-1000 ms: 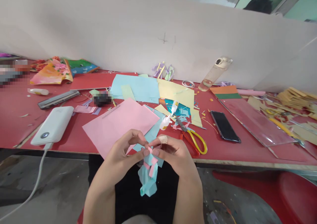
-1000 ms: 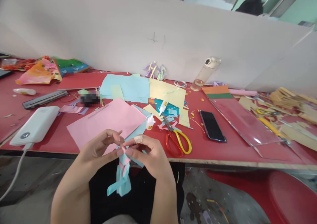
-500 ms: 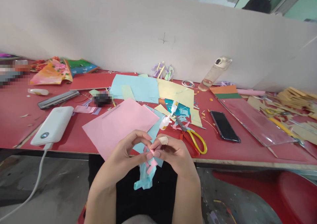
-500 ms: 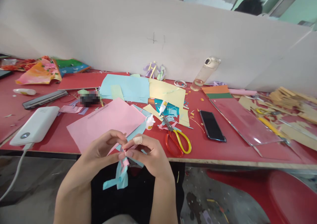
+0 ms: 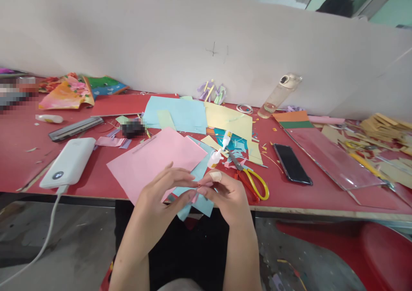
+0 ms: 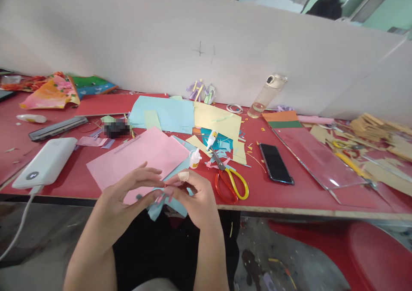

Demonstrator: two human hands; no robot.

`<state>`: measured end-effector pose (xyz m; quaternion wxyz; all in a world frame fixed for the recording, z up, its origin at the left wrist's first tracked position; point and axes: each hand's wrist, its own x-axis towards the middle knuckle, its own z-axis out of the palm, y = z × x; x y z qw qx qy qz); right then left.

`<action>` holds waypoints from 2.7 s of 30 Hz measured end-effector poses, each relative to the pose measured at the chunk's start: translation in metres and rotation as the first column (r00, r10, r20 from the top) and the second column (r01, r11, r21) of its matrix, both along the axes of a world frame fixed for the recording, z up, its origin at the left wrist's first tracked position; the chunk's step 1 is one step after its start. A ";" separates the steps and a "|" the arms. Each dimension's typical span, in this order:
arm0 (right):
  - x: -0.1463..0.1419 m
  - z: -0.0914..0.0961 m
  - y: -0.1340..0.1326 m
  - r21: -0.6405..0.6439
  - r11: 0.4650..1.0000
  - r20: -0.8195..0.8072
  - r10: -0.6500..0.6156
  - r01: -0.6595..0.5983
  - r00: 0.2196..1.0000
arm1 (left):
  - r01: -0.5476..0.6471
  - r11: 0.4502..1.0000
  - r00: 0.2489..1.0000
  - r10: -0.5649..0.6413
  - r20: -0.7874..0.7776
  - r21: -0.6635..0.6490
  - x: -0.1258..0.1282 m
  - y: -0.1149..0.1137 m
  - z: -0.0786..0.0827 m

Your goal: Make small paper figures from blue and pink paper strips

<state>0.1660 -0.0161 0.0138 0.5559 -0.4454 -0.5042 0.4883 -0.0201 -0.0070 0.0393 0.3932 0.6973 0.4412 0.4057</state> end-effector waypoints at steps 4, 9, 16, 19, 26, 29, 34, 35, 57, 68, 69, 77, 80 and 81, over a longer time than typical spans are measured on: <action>-0.003 0.002 0.000 0.017 1.000 0.014 -0.006 0.006 1.000 | -0.023 1.000 0.998 0.023 -0.050 0.012 -0.003 -0.003 0.000; -0.005 0.008 -0.001 0.028 0.999 0.127 -0.022 0.018 0.992 | -0.080 0.996 0.993 0.078 -0.089 -0.028 -0.003 -0.003 -0.001; -0.005 0.010 -0.002 -0.036 0.999 0.209 -0.004 0.012 0.978 | -0.063 0.981 0.998 0.060 -0.024 -0.183 -0.001 0.002 -0.002; -0.003 0.011 -0.003 -0.093 0.996 0.254 0.028 -0.004 0.967 | -0.038 0.979 0.999 0.036 -0.016 -0.198 -0.001 0.004 -0.003; 0.005 0.010 -0.007 0.002 0.993 0.344 0.107 -0.115 0.933 | 0.097 0.946 0.991 -0.062 0.121 -0.309 -0.004 0.008 -0.004; 0.009 0.010 -0.007 0.022 0.986 0.356 0.146 -0.164 0.923 | 0.125 0.915 0.988 -0.080 0.132 -0.383 -0.005 0.009 -0.003; 0.012 0.011 -0.008 0.070 0.975 0.392 0.169 -0.212 0.904 | 0.149 0.898 0.986 -0.102 0.132 -0.414 -0.007 0.010 -0.002; 0.013 0.012 -0.009 0.079 0.974 0.393 0.167 -0.214 0.904 | 0.163 0.896 0.983 -0.113 0.143 -0.412 -0.007 0.010 -0.002; 0.013 0.021 -0.013 0.086 0.961 0.490 0.190 -0.264 0.851 | 0.367 0.853 0.894 -0.213 0.394 -0.371 -0.009 0.011 -0.003; 0.024 0.043 -0.012 0.098 0.893 0.767 0.214 -0.440 0.604 | 0.329 0.848 0.931 -0.218 0.293 -0.416 -0.008 0.009 0.001; 0.025 0.045 -0.011 0.087 0.891 0.784 0.215 -0.446 0.582 | 0.327 0.849 0.934 -0.222 0.281 -0.416 -0.007 0.008 0.001; 0.030 0.054 0.001 0.119 0.807 0.903 0.153 -0.578 0.400 | 0.364 0.849 0.926 -0.286 0.248 -0.382 -0.004 0.005 0.000; 0.032 0.056 0.005 0.180 0.766 0.918 0.095 -0.617 0.385 | 0.402 0.840 0.911 -0.329 0.247 -0.363 -0.005 0.006 0.000; 0.032 0.056 0.005 0.190 0.761 0.917 0.088 -0.621 0.388 | 0.411 0.837 0.908 -0.341 0.244 -0.360 -0.006 0.006 -0.001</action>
